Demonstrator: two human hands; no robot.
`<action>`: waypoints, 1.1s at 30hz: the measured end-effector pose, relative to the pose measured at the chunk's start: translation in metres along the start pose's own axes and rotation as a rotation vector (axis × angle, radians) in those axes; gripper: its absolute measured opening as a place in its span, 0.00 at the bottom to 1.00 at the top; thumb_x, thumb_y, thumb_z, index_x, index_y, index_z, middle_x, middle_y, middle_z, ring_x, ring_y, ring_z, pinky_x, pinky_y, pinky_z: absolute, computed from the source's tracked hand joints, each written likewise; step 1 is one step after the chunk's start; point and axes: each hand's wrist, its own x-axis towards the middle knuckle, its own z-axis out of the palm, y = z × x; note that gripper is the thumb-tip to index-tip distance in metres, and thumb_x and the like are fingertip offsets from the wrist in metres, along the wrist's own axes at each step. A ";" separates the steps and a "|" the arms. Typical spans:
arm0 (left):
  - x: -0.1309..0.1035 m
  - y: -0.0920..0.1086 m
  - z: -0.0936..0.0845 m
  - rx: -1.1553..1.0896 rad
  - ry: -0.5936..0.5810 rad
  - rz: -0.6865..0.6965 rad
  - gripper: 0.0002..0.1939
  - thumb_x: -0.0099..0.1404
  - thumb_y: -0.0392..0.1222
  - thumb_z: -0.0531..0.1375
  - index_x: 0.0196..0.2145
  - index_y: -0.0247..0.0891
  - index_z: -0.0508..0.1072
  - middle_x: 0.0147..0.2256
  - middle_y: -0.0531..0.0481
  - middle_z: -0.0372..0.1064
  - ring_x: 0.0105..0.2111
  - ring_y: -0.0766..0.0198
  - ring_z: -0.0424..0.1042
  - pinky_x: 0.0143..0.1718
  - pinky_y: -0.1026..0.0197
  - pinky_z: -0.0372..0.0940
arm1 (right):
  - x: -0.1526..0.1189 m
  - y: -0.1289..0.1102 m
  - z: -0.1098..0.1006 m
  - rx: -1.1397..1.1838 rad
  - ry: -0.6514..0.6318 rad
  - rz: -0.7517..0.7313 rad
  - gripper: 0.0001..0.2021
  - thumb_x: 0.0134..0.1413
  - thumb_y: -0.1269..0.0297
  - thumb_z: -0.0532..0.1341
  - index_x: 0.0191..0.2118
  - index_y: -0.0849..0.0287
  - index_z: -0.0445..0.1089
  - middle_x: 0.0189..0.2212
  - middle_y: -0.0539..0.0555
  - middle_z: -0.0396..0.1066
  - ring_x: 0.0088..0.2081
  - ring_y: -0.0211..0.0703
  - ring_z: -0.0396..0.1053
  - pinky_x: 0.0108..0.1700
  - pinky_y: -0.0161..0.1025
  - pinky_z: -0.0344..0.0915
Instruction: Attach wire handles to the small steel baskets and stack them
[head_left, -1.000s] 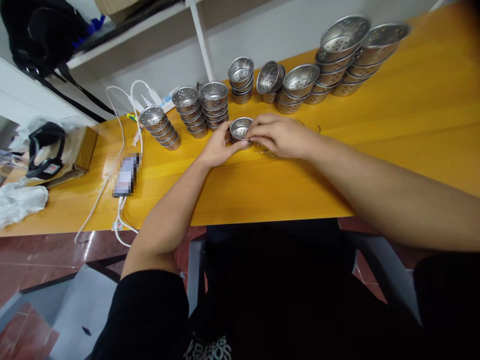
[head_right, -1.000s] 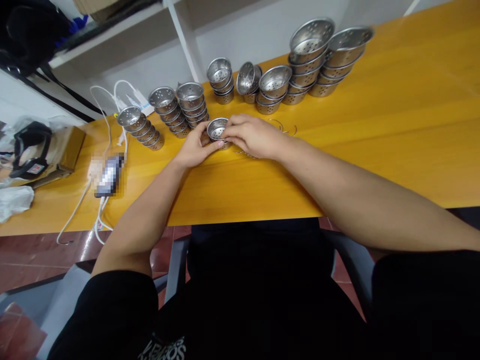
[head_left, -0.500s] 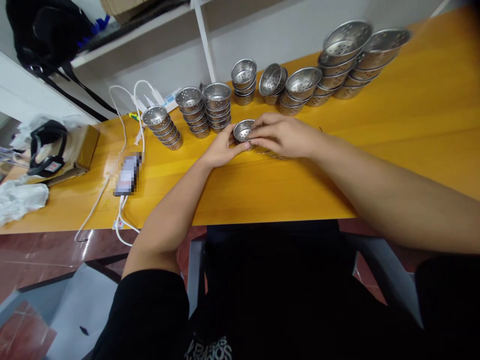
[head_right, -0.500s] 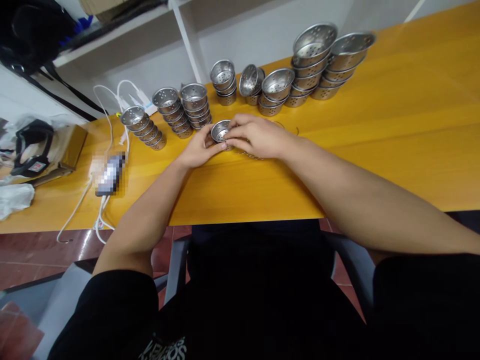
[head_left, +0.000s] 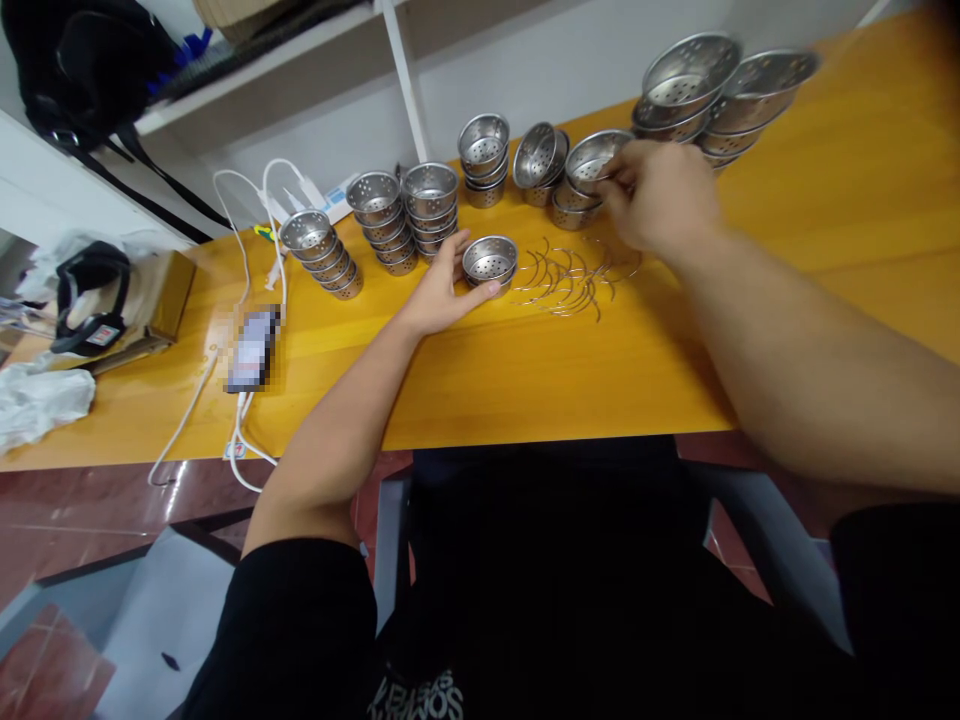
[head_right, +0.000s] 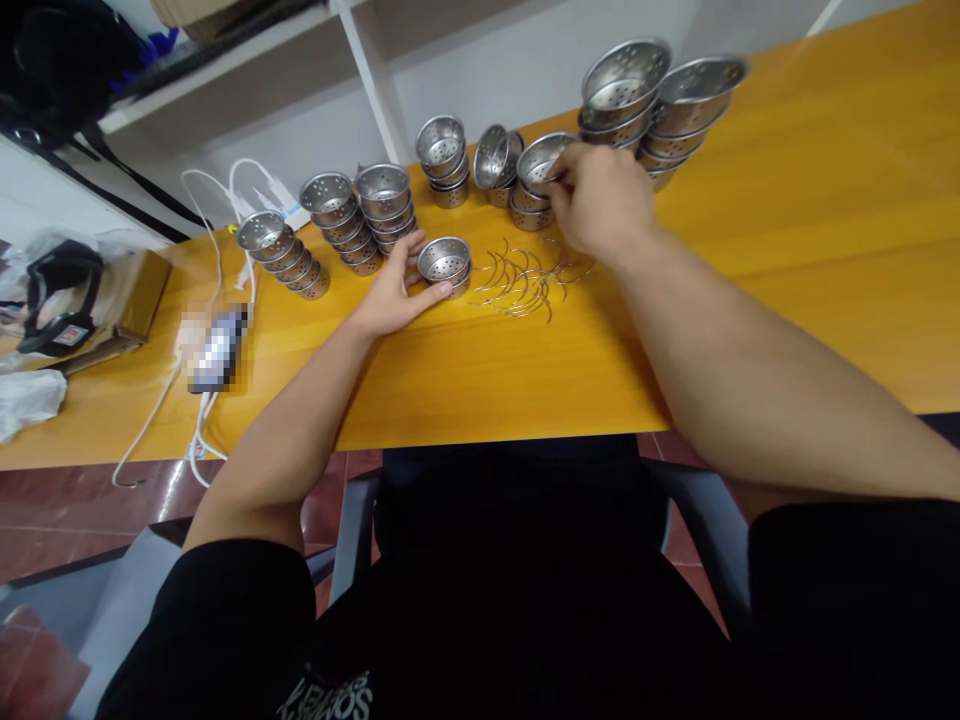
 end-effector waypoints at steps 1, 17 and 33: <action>0.000 -0.001 -0.001 0.017 0.007 0.015 0.69 0.76 0.89 0.72 0.91 0.46 0.51 0.90 0.19 0.60 0.92 0.25 0.67 0.90 0.24 0.72 | -0.002 -0.004 0.003 -0.014 0.010 -0.001 0.52 0.69 0.13 0.73 0.92 0.14 0.66 0.65 0.41 0.93 0.71 0.83 0.87 0.64 0.86 0.89; 0.013 0.012 -0.003 0.234 0.164 0.270 0.68 0.80 0.92 0.62 0.96 0.63 0.31 0.94 0.40 0.53 0.95 0.29 0.59 0.96 0.29 0.60 | -0.009 -0.017 0.064 0.021 0.250 -0.135 0.22 0.93 0.36 0.65 0.60 0.46 0.89 0.40 0.55 0.90 0.43 0.61 0.87 0.52 0.56 0.82; 0.013 0.037 -0.013 0.321 0.218 0.374 0.55 0.84 0.91 0.57 0.92 0.60 0.56 0.86 0.37 0.69 0.89 0.26 0.71 0.95 0.21 0.60 | -0.007 -0.014 0.067 -0.028 0.169 -0.183 0.26 0.88 0.35 0.71 0.75 0.44 0.86 0.63 0.65 0.81 0.62 0.75 0.82 0.68 0.72 0.82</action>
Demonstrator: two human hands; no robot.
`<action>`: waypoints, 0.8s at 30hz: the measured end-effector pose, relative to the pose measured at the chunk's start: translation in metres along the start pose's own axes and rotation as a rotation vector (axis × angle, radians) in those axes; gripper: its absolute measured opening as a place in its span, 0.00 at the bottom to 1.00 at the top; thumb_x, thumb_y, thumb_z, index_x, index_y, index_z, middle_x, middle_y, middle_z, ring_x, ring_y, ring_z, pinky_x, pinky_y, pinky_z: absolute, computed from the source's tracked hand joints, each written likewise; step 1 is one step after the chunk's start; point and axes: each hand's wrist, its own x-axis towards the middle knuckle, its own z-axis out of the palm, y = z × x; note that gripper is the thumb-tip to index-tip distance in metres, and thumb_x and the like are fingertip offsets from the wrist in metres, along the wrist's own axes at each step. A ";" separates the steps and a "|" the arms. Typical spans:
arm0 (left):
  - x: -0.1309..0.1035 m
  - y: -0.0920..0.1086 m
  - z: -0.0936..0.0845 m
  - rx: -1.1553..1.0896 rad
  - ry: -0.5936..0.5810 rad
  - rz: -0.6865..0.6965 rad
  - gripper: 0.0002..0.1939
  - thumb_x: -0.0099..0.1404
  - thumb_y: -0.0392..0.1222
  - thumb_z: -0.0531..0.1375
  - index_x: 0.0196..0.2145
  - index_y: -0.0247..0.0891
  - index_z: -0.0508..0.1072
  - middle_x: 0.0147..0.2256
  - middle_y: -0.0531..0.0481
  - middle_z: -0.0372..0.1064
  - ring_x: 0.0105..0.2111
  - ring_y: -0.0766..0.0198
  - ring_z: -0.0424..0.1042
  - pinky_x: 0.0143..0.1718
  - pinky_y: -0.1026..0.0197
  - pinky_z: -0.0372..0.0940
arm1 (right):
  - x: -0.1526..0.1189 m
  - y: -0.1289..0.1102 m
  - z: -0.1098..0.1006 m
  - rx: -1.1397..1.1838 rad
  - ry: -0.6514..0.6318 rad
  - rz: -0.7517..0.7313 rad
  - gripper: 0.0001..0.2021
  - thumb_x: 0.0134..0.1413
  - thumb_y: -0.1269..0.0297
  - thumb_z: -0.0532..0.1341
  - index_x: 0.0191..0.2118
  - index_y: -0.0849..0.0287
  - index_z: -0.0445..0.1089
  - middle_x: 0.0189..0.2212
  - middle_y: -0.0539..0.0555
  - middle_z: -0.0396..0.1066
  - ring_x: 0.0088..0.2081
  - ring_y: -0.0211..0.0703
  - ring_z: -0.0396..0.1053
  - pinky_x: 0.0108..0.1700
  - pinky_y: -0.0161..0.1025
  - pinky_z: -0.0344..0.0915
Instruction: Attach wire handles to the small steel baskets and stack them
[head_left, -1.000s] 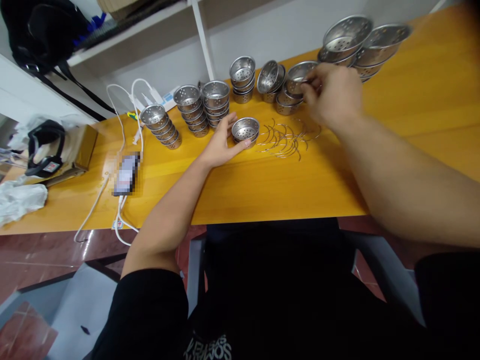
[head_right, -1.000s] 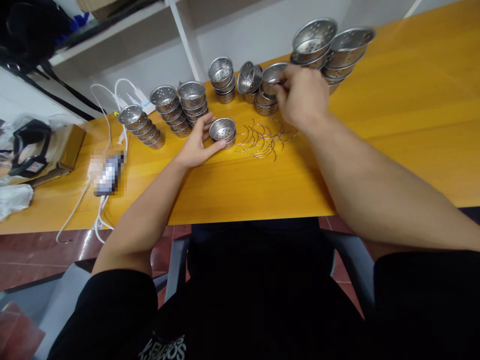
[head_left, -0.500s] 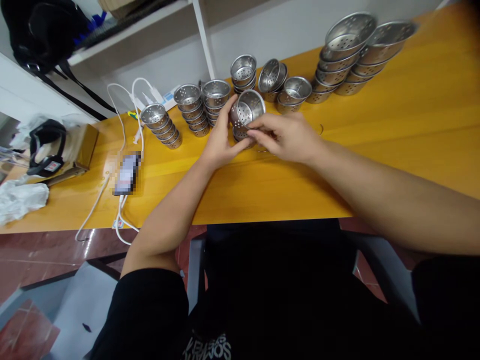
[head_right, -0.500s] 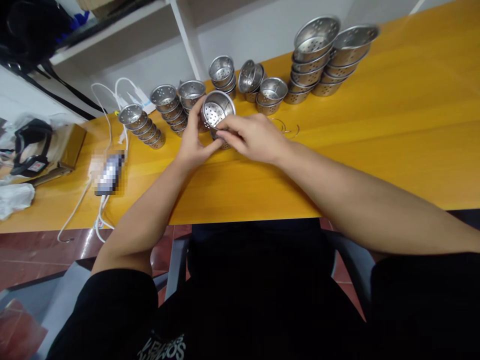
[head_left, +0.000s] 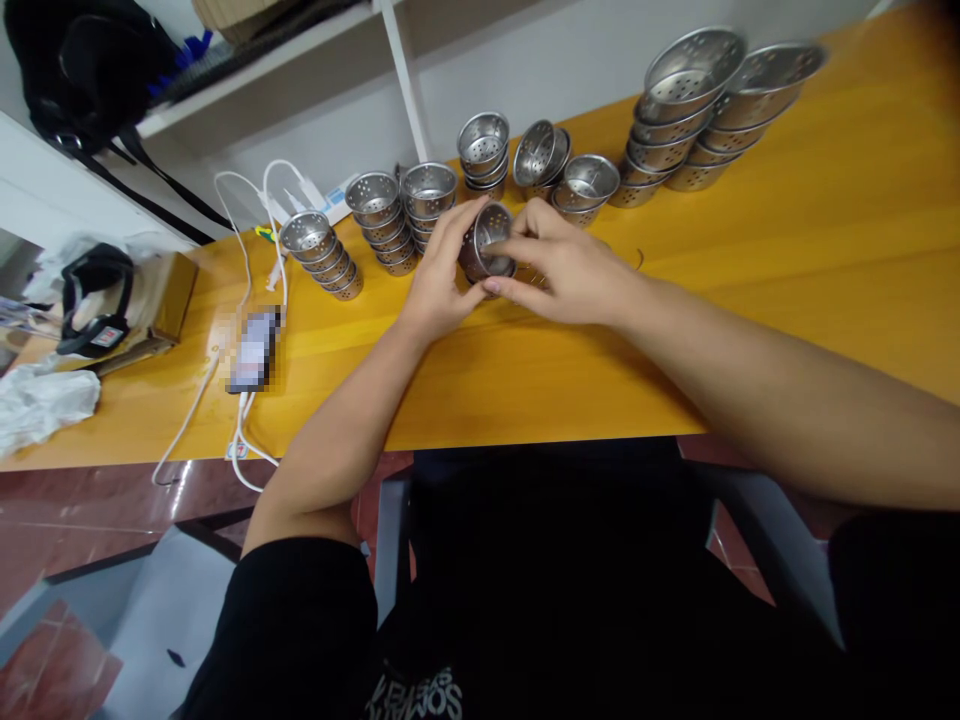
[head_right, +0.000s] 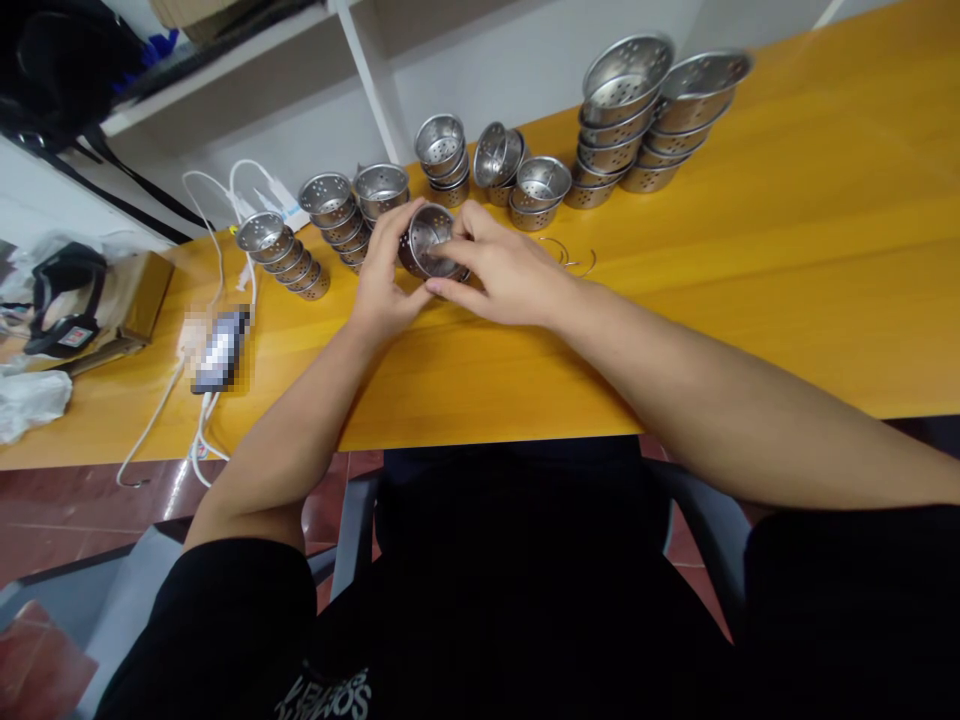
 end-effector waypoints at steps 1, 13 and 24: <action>-0.001 -0.002 0.000 0.011 0.001 0.009 0.55 0.83 0.91 0.57 0.92 0.60 0.56 0.86 0.36 0.69 0.89 0.26 0.71 0.95 0.21 0.60 | 0.000 0.002 0.000 -0.001 -0.022 0.000 0.26 0.87 0.33 0.71 0.73 0.43 0.86 0.64 0.64 0.79 0.62 0.75 0.81 0.69 0.73 0.82; -0.004 -0.025 0.000 0.006 -0.017 0.066 0.52 0.87 0.87 0.51 0.94 0.60 0.50 0.87 0.35 0.64 0.89 0.28 0.67 0.95 0.22 0.56 | 0.004 0.003 -0.016 0.080 0.014 0.089 0.27 0.84 0.28 0.71 0.73 0.34 0.86 0.70 0.62 0.83 0.77 0.82 0.75 0.83 0.81 0.73; 0.000 -0.007 -0.010 -0.009 -0.048 -0.017 0.49 0.85 0.84 0.59 0.91 0.63 0.62 0.85 0.37 0.69 0.88 0.25 0.69 0.95 0.21 0.57 | 0.005 0.010 -0.008 0.078 0.061 0.085 0.29 0.82 0.28 0.74 0.80 0.22 0.84 0.66 0.58 0.89 0.69 0.83 0.82 0.72 0.90 0.80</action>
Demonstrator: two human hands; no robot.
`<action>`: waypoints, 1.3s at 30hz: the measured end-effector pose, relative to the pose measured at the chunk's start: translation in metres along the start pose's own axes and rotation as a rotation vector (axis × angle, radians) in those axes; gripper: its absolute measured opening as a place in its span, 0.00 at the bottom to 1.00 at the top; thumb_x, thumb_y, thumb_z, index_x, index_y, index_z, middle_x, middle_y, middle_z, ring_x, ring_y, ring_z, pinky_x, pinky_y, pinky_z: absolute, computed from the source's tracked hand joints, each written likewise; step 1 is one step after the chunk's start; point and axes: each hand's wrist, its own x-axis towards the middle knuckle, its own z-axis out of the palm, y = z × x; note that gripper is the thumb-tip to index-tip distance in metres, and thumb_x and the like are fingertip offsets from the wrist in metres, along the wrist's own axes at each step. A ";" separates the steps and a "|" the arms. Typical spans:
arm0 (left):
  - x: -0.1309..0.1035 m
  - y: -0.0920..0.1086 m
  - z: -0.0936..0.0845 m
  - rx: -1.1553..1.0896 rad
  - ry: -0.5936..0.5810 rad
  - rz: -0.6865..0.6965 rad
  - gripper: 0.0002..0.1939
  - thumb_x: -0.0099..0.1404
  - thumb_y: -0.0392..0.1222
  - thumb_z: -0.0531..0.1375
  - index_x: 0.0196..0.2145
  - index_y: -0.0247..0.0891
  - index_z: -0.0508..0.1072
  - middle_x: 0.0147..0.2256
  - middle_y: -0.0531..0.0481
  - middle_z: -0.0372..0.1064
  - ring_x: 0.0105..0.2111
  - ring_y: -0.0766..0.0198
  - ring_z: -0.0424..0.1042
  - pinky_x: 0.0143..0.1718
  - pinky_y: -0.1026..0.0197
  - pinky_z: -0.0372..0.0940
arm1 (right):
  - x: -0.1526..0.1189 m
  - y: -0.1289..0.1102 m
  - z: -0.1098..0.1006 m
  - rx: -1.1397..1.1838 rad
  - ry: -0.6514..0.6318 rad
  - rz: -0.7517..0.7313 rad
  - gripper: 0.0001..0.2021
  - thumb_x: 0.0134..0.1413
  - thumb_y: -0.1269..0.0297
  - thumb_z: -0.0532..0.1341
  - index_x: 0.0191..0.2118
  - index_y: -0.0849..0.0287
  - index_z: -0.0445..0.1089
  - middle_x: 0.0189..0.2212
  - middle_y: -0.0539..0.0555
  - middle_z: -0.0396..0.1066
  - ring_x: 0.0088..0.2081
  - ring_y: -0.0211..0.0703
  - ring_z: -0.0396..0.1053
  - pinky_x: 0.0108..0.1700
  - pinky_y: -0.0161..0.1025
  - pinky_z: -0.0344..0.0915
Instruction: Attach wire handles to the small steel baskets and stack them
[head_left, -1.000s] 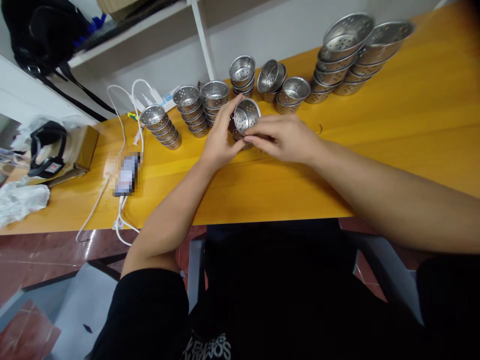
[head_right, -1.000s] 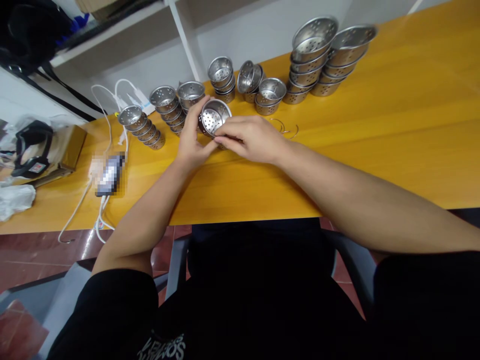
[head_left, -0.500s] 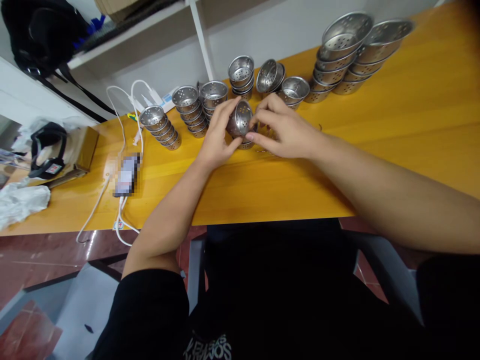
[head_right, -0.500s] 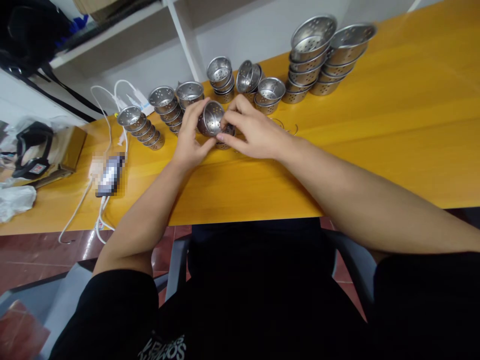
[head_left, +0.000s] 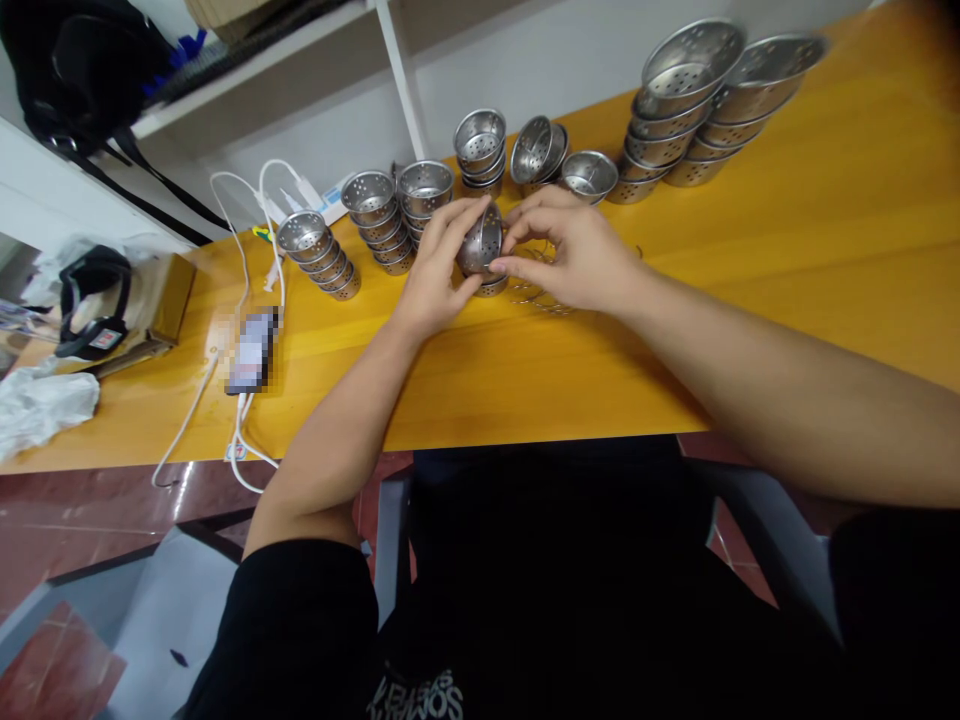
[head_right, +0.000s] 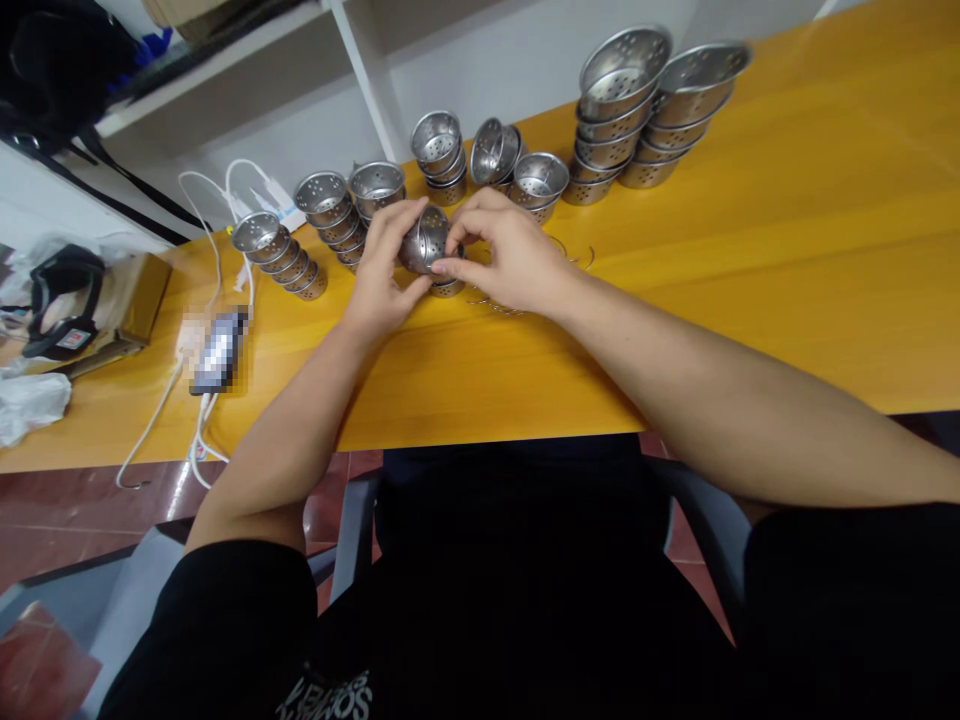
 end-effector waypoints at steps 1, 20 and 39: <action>0.000 0.001 0.000 0.002 0.003 -0.007 0.48 0.85 0.83 0.60 0.91 0.63 0.62 0.85 0.38 0.69 0.88 0.25 0.69 0.95 0.20 0.57 | 0.000 0.000 0.000 -0.019 -0.006 -0.001 0.31 0.79 0.27 0.76 0.80 0.20 0.83 0.68 0.56 0.88 0.69 0.83 0.82 0.72 0.91 0.80; -0.001 -0.008 -0.007 -0.038 -0.050 -0.057 0.54 0.81 0.87 0.64 0.90 0.59 0.63 0.87 0.36 0.68 0.91 0.26 0.66 0.98 0.23 0.54 | 0.003 0.008 -0.007 0.172 -0.025 -0.030 0.15 0.82 0.30 0.75 0.58 0.26 0.95 0.61 0.57 0.91 0.66 0.77 0.86 0.73 0.89 0.81; -0.018 -0.026 0.022 -0.204 0.094 -0.286 0.56 0.77 0.88 0.71 0.85 0.51 0.68 0.81 0.32 0.74 0.82 0.36 0.79 0.87 0.30 0.77 | -0.003 0.115 -0.016 -0.141 -0.199 -0.064 0.29 0.75 0.22 0.78 0.44 0.44 0.89 0.42 0.59 0.84 0.46 0.64 0.83 0.57 0.70 0.87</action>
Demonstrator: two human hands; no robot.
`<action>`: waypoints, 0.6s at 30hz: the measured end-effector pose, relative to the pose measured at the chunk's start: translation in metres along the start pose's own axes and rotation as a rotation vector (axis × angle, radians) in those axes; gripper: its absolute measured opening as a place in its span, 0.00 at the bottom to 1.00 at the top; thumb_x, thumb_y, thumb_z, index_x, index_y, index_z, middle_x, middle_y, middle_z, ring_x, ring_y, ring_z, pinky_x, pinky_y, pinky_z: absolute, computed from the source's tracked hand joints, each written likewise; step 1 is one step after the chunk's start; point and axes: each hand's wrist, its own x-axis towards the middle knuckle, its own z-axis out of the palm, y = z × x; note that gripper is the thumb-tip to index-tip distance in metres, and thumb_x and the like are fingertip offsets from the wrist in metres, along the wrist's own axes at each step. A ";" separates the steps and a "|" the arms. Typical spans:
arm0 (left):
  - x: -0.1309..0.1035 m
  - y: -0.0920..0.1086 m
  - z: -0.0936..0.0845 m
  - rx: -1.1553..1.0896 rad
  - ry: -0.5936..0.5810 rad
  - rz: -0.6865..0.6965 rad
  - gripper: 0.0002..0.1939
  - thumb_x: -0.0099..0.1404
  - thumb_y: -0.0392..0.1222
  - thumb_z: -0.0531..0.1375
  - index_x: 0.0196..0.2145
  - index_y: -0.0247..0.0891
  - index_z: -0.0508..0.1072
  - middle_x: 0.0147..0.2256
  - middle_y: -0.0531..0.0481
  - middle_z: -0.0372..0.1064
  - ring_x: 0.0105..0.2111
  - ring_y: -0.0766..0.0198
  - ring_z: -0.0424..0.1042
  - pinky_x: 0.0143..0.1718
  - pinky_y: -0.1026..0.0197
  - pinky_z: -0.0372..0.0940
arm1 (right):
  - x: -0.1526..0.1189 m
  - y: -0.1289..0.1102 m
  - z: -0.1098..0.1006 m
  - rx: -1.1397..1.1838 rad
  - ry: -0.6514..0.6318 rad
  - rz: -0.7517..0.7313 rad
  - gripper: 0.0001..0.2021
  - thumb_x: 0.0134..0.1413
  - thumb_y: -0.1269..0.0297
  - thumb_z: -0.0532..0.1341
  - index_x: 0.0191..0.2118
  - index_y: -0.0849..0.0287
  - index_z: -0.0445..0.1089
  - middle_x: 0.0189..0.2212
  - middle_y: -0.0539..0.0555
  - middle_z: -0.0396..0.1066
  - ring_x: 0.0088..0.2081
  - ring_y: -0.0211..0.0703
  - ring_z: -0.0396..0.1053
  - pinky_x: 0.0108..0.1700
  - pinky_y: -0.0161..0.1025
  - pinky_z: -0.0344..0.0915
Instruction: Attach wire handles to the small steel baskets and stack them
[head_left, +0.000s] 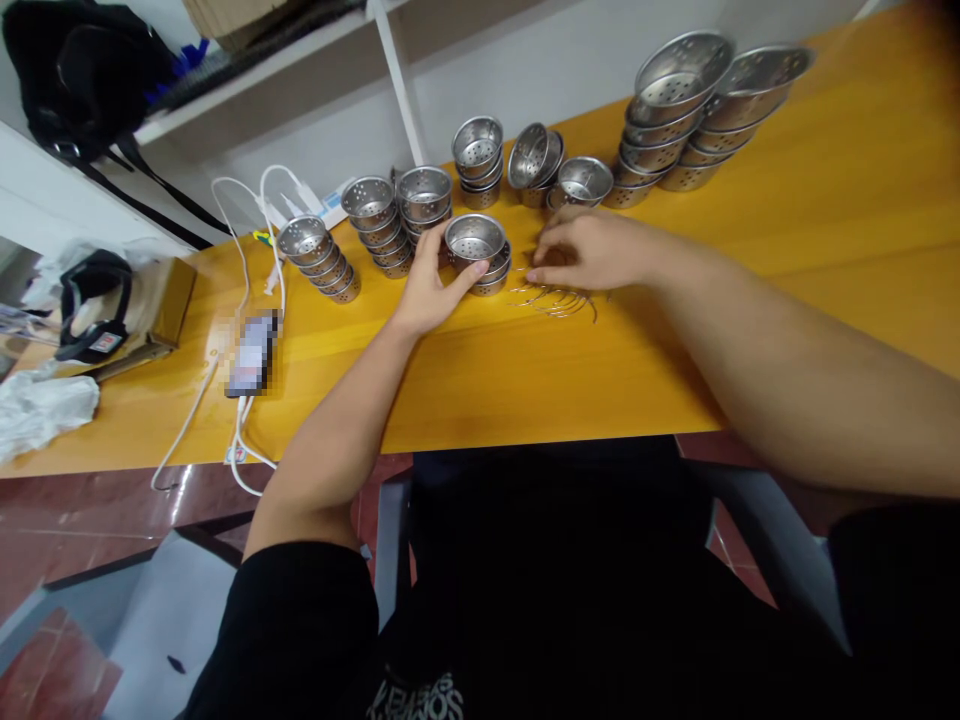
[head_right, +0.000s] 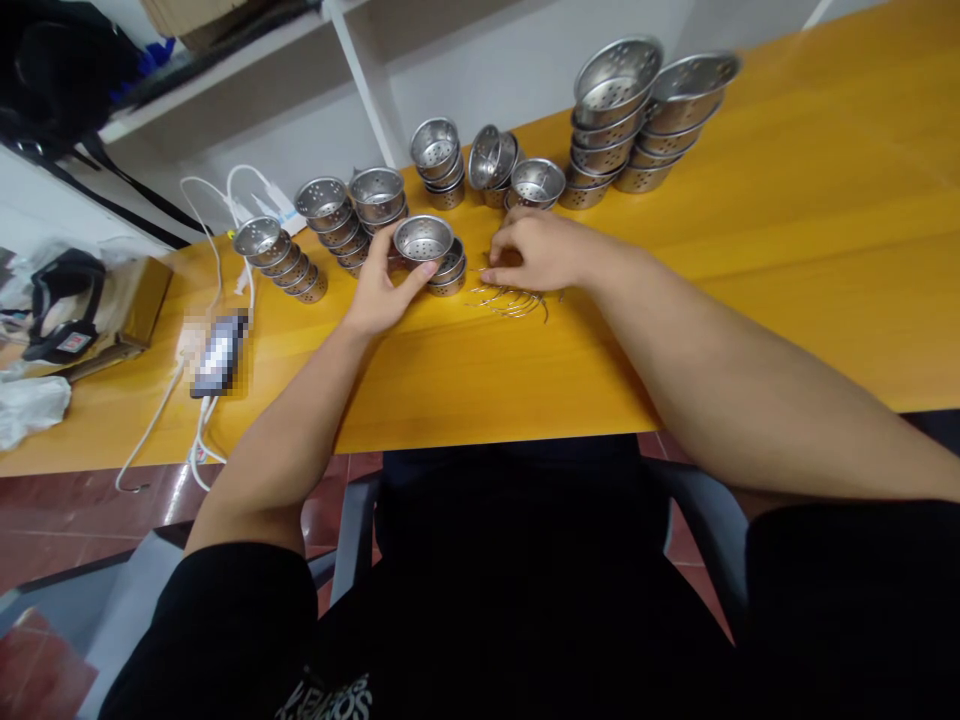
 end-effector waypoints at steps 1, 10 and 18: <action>0.000 0.000 0.000 -0.014 -0.015 -0.002 0.56 0.78 0.89 0.70 0.84 0.50 0.67 0.80 0.31 0.75 0.80 0.37 0.81 0.85 0.31 0.79 | 0.001 -0.005 -0.001 -0.005 0.017 0.000 0.28 0.76 0.23 0.77 0.45 0.45 0.89 0.43 0.60 0.85 0.47 0.67 0.84 0.57 0.72 0.87; 0.002 -0.002 0.005 -0.106 -0.096 0.018 0.50 0.81 0.84 0.68 0.81 0.48 0.67 0.80 0.29 0.78 0.82 0.37 0.82 0.88 0.29 0.77 | 0.009 -0.079 -0.005 0.194 0.197 0.037 0.32 0.84 0.26 0.72 0.75 0.42 0.86 0.66 0.63 0.90 0.59 0.73 0.88 0.67 0.74 0.85; 0.000 0.004 0.008 -0.133 -0.111 -0.040 0.54 0.76 0.91 0.71 0.77 0.46 0.70 0.76 0.30 0.83 0.75 0.39 0.89 0.79 0.34 0.85 | 0.010 -0.078 0.001 0.184 0.170 0.030 0.24 0.88 0.29 0.68 0.66 0.36 0.91 0.63 0.60 0.91 0.63 0.75 0.86 0.70 0.78 0.82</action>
